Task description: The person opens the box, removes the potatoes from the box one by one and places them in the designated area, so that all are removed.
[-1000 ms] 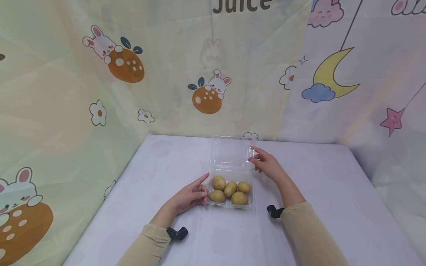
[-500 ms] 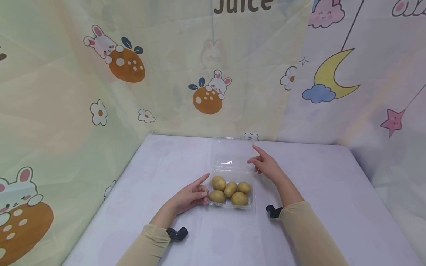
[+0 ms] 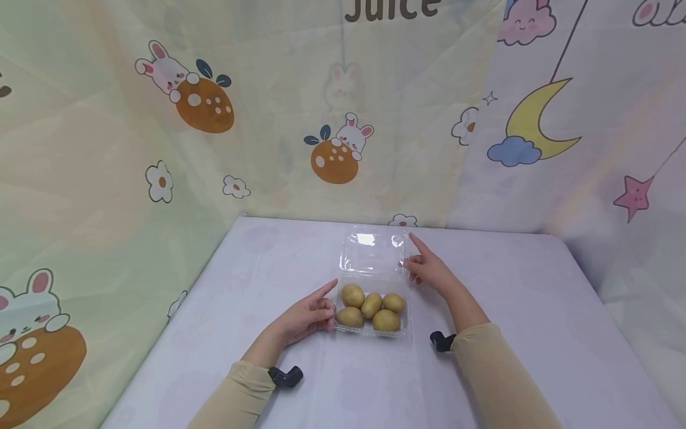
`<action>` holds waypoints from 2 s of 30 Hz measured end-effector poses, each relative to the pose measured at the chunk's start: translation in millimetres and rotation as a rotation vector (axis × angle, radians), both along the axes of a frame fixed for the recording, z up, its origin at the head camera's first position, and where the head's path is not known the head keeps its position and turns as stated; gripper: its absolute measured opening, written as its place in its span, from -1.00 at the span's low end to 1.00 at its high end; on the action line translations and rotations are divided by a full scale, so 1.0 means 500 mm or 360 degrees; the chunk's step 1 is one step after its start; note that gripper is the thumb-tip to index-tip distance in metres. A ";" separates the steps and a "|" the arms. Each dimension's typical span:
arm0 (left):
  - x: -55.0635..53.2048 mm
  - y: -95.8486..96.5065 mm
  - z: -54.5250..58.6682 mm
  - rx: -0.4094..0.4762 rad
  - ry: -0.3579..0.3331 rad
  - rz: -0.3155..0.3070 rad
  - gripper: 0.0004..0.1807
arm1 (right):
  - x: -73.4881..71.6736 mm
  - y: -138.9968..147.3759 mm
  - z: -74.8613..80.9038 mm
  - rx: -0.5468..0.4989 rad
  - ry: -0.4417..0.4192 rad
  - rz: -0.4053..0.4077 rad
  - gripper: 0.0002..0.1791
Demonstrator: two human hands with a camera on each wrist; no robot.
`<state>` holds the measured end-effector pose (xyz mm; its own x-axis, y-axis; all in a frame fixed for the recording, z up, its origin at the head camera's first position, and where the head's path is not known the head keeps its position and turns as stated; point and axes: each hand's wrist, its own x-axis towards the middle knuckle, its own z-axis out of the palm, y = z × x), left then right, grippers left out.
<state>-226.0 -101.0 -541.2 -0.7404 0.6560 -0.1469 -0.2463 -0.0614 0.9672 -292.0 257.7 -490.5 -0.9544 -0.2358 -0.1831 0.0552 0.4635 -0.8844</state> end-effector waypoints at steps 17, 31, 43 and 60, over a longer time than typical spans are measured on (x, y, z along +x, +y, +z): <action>0.003 0.001 0.004 0.0009 0.0004 -0.0008 -0.14 | -0.006 0.002 -0.017 0.0130 -0.0090 0.0063 -0.20; 0.001 0.000 0.004 0.0024 0.0021 -0.0037 -0.12 | 0.002 0.003 -0.017 0.0099 -0.0080 0.0124 -0.27; 0.001 0.001 0.002 0.0016 0.0015 -0.0025 -0.13 | -0.004 0.003 -0.025 0.0175 -0.0122 0.0099 -0.28; 0.002 0.002 0.003 0.0001 0.0010 -0.0013 -0.14 | -0.005 0.008 -0.026 0.0147 -0.0131 0.0091 -0.28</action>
<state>-225.2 -100.1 -539.5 -0.7359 0.6621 -0.1417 -0.2407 -0.0602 0.9687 -294.3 261.9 -503.4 -0.9207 -0.2681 -0.2836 0.0967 0.5472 -0.8314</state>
